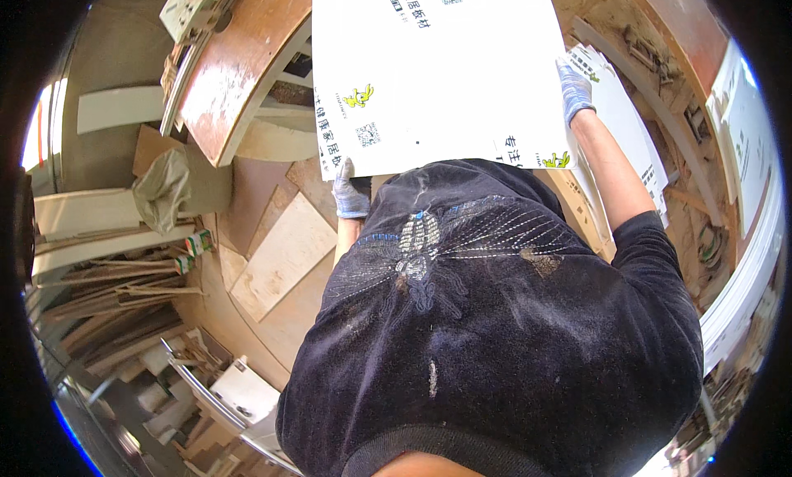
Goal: The person repeatedly feeds white rectangular panels into a vertical panel saw, cuts them, and stacks the finished pieces on a nearby table. The person wears gloves and handles each panel one at a time.
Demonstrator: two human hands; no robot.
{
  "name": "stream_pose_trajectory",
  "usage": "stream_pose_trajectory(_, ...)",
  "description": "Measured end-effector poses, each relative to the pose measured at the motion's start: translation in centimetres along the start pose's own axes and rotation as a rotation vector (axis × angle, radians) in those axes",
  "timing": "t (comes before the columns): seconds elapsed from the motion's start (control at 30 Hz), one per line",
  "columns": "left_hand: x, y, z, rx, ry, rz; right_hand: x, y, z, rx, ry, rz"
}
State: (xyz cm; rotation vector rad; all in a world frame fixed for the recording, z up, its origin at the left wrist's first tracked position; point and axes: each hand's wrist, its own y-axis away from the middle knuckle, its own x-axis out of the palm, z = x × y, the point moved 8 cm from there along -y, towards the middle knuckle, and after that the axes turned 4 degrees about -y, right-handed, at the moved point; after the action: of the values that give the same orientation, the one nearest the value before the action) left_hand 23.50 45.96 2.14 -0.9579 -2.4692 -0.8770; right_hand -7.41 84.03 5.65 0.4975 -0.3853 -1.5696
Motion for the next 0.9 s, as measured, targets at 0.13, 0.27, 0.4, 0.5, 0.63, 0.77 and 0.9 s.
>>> stream_pose_trajectory(0.13,-2.1,1.6,0.1,0.008,0.049,-0.066,1.9,-3.1,-0.7,-0.023,0.253,0.033)
stream_pose_trajectory(0.27,-3.7,1.3,-0.9,0.042,0.074,-0.115,5.8,-6.9,-2.1,-0.027,0.35,0.092)
stream_pose_trajectory(0.4,-4.9,-1.0,-1.1,0.01,0.107,-0.167,8.9,-10.9,-2.1,0.018,0.389,0.005)
stream_pose_trajectory(0.5,-5.9,-3.2,-1.9,0.047,0.111,-0.208,11.6,-13.0,-3.1,0.116,0.369,0.139)
stream_pose_trajectory(0.63,-5.4,-8.3,-3.1,0.016,0.166,-0.175,14.6,-15.4,-1.4,0.028,0.257,0.119)
stream_pose_trajectory(0.77,-6.1,-17.4,-6.5,-0.159,0.122,-0.33,23.9,-13.5,-3.1,0.304,-0.239,0.293)
stream_pose_trajectory(0.9,-2.3,-24.4,-7.2,-0.001,-0.162,-0.242,37.6,-6.5,-4.4,0.501,-0.577,0.669)
